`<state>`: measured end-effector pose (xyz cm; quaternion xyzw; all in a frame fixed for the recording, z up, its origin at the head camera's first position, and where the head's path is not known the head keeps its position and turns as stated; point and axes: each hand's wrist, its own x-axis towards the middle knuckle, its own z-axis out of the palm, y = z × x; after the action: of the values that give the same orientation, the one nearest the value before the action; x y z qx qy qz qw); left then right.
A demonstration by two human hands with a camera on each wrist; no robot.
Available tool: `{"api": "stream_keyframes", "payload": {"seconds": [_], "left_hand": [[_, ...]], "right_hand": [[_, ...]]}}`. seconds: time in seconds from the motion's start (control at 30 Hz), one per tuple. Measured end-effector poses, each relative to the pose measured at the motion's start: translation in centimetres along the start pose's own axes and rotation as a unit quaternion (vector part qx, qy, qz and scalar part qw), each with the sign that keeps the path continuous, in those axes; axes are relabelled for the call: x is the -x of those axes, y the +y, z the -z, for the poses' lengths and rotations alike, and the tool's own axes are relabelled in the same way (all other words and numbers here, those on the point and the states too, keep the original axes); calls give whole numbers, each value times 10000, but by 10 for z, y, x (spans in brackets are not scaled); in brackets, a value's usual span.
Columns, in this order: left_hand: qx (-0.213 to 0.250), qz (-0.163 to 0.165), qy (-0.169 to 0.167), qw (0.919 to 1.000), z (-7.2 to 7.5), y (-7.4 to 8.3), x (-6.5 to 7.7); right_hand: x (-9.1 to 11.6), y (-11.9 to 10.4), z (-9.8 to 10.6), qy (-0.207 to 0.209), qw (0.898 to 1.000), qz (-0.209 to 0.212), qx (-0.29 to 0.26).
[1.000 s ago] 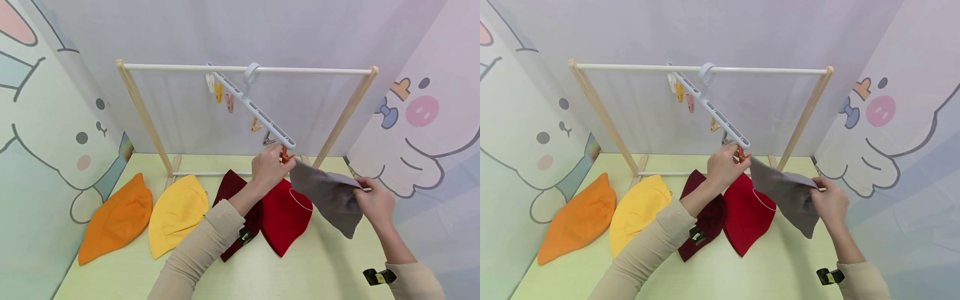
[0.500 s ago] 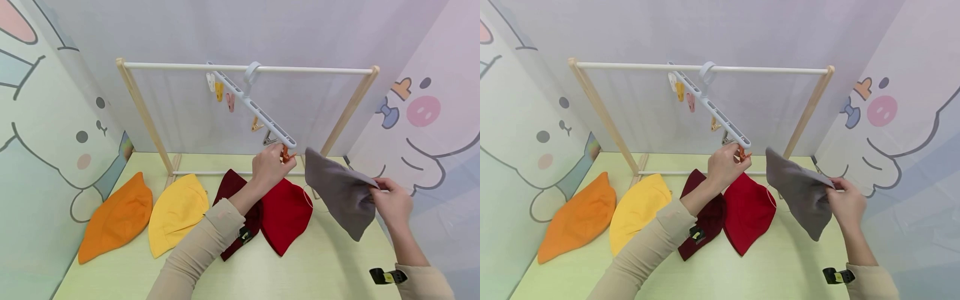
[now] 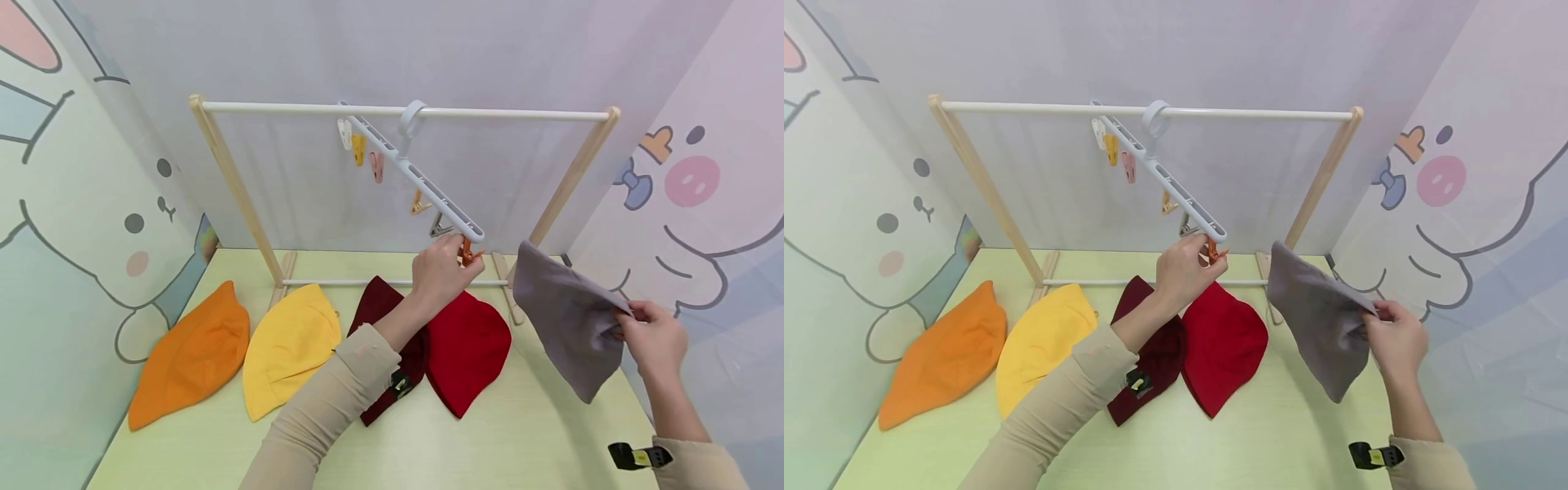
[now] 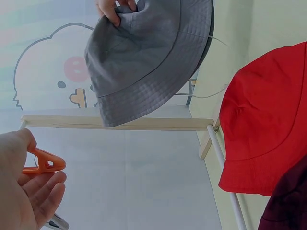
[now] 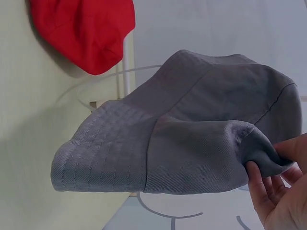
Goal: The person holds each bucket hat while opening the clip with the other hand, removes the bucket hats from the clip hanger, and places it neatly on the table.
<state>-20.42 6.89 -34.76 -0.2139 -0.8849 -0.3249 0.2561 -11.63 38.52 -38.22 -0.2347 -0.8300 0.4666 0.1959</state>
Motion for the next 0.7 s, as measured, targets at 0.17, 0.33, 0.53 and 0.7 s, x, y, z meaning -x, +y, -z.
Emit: {"api": "stream_keyframes", "payload": {"seconds": [0.17, 0.33, 0.53, 0.7], "left_hand": [[42, 35, -31, 10000, 0, 0, 0], [41, 77, -51, 9999, 1, 1, 1], [32, 54, -58, 10000, 2, 1, 1], [16, 21, -55, 10000, 2, 1, 1]], "right_hand": [[0, 10, 0, -160, 9996, -208, 108], [-2, 23, -1, -326, 9987, -390, 90], [-4, 39, -4, -486, 9970, -591, 76], [-5, 49, -8, -574, 9947, -683, 505]]}}
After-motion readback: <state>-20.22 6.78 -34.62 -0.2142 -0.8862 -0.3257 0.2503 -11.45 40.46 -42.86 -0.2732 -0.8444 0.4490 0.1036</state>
